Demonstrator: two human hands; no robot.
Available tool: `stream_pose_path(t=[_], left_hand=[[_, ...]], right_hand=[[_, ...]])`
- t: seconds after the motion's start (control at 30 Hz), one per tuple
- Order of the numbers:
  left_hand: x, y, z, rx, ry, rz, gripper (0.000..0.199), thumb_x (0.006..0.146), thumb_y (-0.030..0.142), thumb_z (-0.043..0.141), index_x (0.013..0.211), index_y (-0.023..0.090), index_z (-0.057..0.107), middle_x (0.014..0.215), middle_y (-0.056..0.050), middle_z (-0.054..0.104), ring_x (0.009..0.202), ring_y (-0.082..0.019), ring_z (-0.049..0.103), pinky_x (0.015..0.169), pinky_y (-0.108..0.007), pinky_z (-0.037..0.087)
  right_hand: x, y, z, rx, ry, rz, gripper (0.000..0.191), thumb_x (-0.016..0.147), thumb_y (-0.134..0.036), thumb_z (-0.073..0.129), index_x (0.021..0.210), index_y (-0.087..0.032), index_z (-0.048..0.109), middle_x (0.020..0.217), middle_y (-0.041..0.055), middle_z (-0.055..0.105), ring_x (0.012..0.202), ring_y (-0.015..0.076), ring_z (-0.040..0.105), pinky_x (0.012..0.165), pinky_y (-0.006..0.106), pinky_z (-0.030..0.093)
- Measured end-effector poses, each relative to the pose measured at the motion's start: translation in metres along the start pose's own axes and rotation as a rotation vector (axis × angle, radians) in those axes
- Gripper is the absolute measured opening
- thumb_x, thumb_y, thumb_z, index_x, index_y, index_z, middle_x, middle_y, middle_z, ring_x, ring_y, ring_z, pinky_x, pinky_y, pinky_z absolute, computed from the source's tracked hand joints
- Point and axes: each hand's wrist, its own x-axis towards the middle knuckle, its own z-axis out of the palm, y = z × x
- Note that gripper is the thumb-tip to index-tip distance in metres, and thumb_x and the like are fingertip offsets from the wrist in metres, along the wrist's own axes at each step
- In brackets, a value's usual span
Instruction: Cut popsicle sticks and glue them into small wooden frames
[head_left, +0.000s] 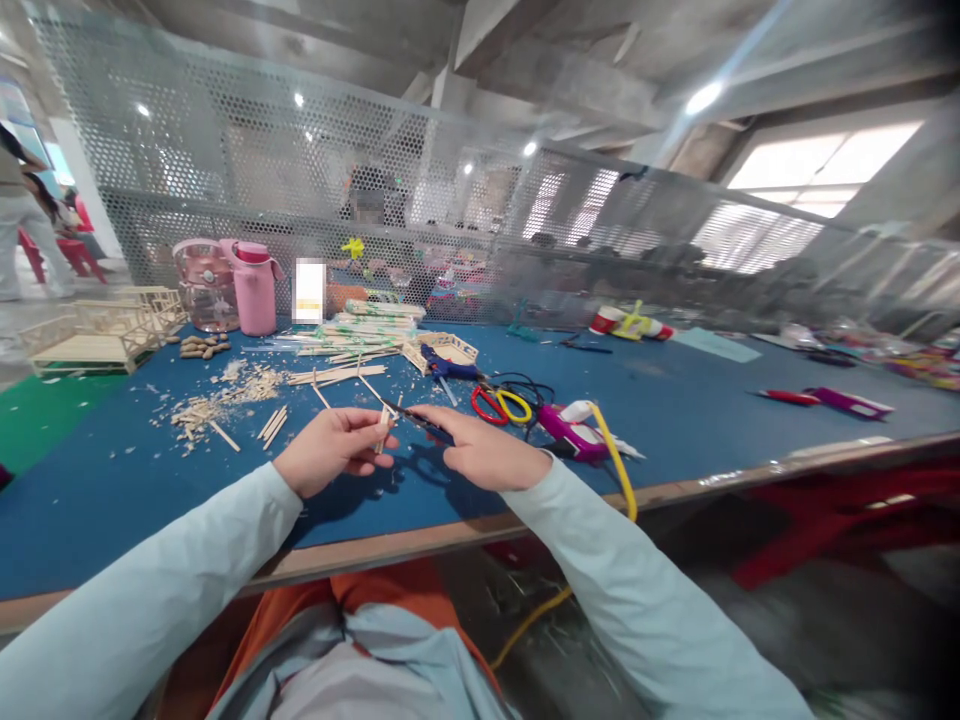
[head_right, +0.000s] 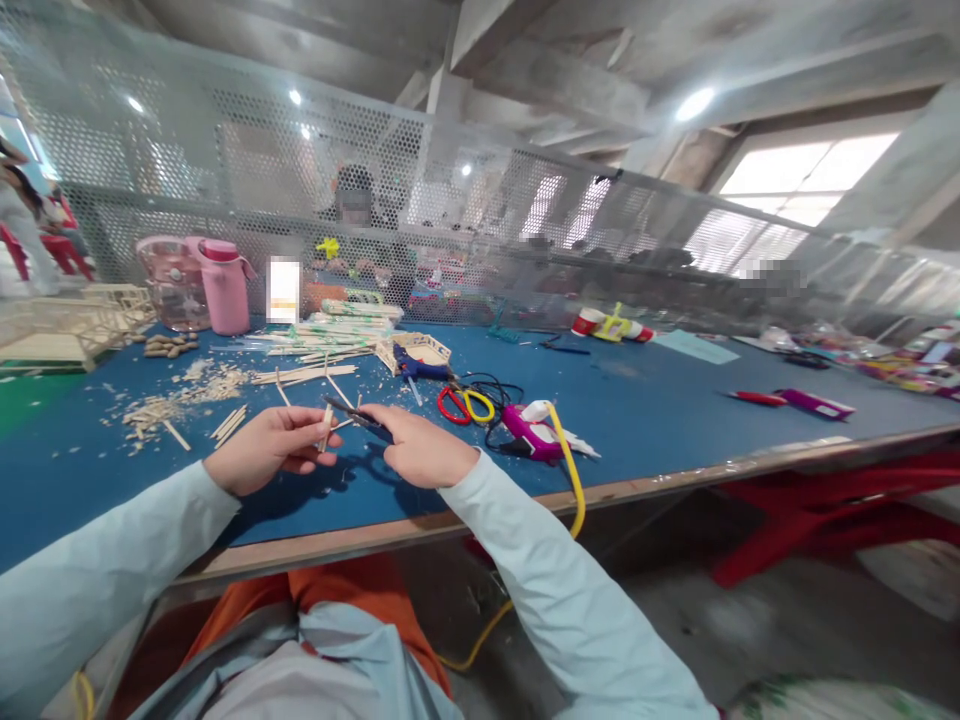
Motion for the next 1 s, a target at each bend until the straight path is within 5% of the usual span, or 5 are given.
stream_pose_path(t=[0.6,1.0], left_hand=[[-0.002,0.0,0.003,0.129,0.04,0.077,0.033,0.055,0.041,0.075,0.071,0.013,0.064,0.067,-0.002,0.066,0.053,-0.01,0.06,0.047,-0.018,0.041],[-0.001,-0.002,0.001,0.147,-0.008,0.11,0.036,0.058,0.045,0.072,0.075,0.014,0.065,0.068,-0.002,0.066,0.055,-0.01,0.061,0.049,-0.018,0.042]], right_hand=[[0.002,-0.005,-0.012,-0.071,-0.095,0.023,0.069,0.062,-0.003,0.04,0.129,-0.017,0.042,0.114,0.0114,0.056,0.105,0.023,0.053,0.087,0.036,0.043],[0.001,-0.01,-0.018,-0.07,-0.163,0.049,0.069,0.064,-0.005,0.039,0.132,-0.012,0.038,0.121,0.0139,0.051,0.111,0.0242,0.049,0.091,0.038,0.04]])
